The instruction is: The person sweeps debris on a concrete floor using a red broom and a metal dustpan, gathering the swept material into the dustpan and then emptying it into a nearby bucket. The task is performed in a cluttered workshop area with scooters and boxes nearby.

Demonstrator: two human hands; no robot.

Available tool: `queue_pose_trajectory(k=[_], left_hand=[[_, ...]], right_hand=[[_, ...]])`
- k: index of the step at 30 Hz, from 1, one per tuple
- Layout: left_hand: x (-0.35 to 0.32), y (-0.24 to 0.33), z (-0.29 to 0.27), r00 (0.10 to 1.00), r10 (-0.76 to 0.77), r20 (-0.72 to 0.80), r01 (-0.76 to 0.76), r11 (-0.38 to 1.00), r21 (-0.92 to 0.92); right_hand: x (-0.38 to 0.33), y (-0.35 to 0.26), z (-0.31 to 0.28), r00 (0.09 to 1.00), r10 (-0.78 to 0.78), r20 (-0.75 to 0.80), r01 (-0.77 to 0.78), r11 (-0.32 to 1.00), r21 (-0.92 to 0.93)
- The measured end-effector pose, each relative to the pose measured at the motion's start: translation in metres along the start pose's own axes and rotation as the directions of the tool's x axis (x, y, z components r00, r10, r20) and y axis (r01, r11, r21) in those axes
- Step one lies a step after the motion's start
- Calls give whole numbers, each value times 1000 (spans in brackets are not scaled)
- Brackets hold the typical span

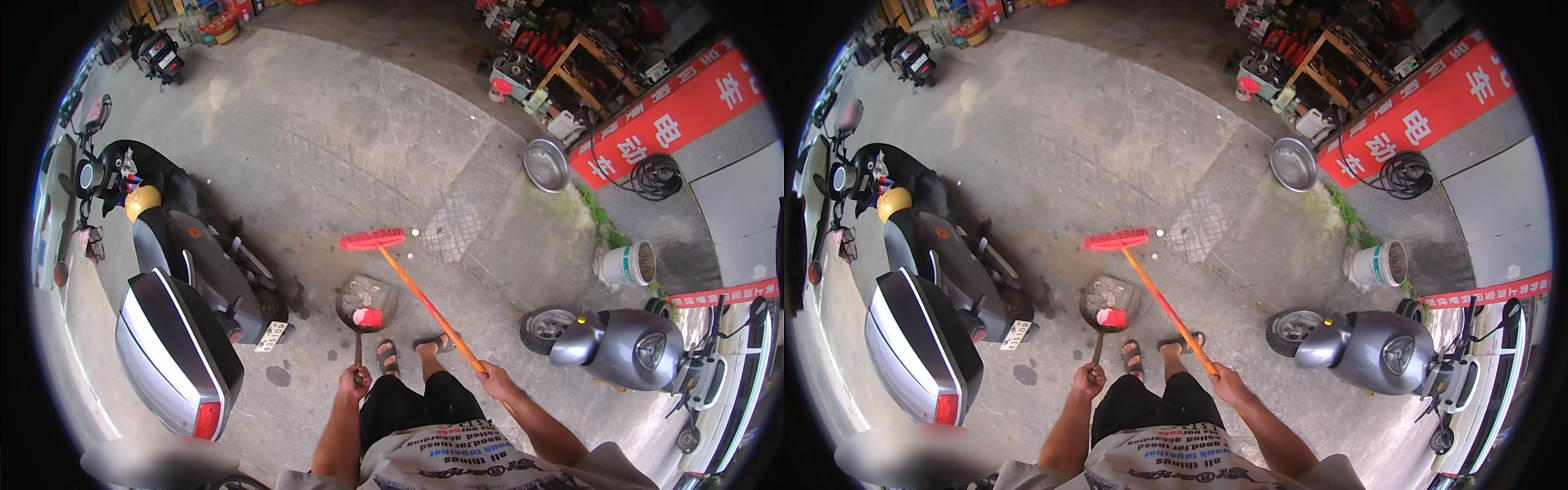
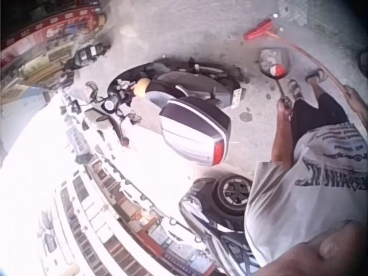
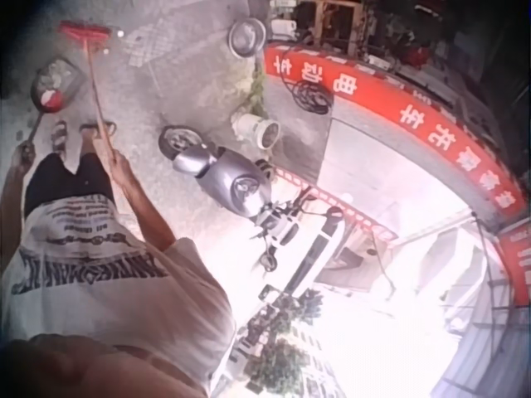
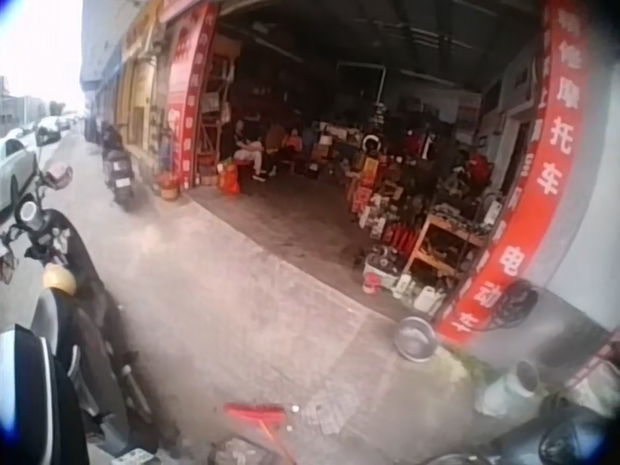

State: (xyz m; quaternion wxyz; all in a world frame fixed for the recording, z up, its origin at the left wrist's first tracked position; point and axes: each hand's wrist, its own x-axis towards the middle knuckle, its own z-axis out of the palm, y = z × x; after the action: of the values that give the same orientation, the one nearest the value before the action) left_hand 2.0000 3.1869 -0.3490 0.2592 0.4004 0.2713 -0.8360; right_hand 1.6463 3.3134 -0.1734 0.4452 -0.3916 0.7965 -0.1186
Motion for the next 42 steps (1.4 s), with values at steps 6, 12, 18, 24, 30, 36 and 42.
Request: queue_pose_trajectory(k=[6,12,18,24,30,36,42], left_hand=[[-4,1,5,1000,-22,3,22,998,-57],[-4,-4,-2,1000,5,-2,-5,1000,5],[3,-8,5,999,-34,31,35,999,-29],[0,-11,0,999,-54,4,54,998,-19],[0,-16,16,999,-49,-7,49,999,-7],[1,-17,20,998,-64,-22,64,998,-5],[25,-9,16,998,-46,-50,45,999,-11]], right_hand=[[23,-21,-4,958,259,123,-278,945,173],[-22,-25,-15,959,235,156,-258,955,145],[24,-18,-4,987,155,35,-157,982,105],[-18,-35,-11,948,262,181,-301,922,245],[4,-6,-2,994,-84,-76,83,996,-23],[1,-25,-13,906,315,284,-412,812,414],[-44,-36,-43,911,323,258,-410,780,473]])
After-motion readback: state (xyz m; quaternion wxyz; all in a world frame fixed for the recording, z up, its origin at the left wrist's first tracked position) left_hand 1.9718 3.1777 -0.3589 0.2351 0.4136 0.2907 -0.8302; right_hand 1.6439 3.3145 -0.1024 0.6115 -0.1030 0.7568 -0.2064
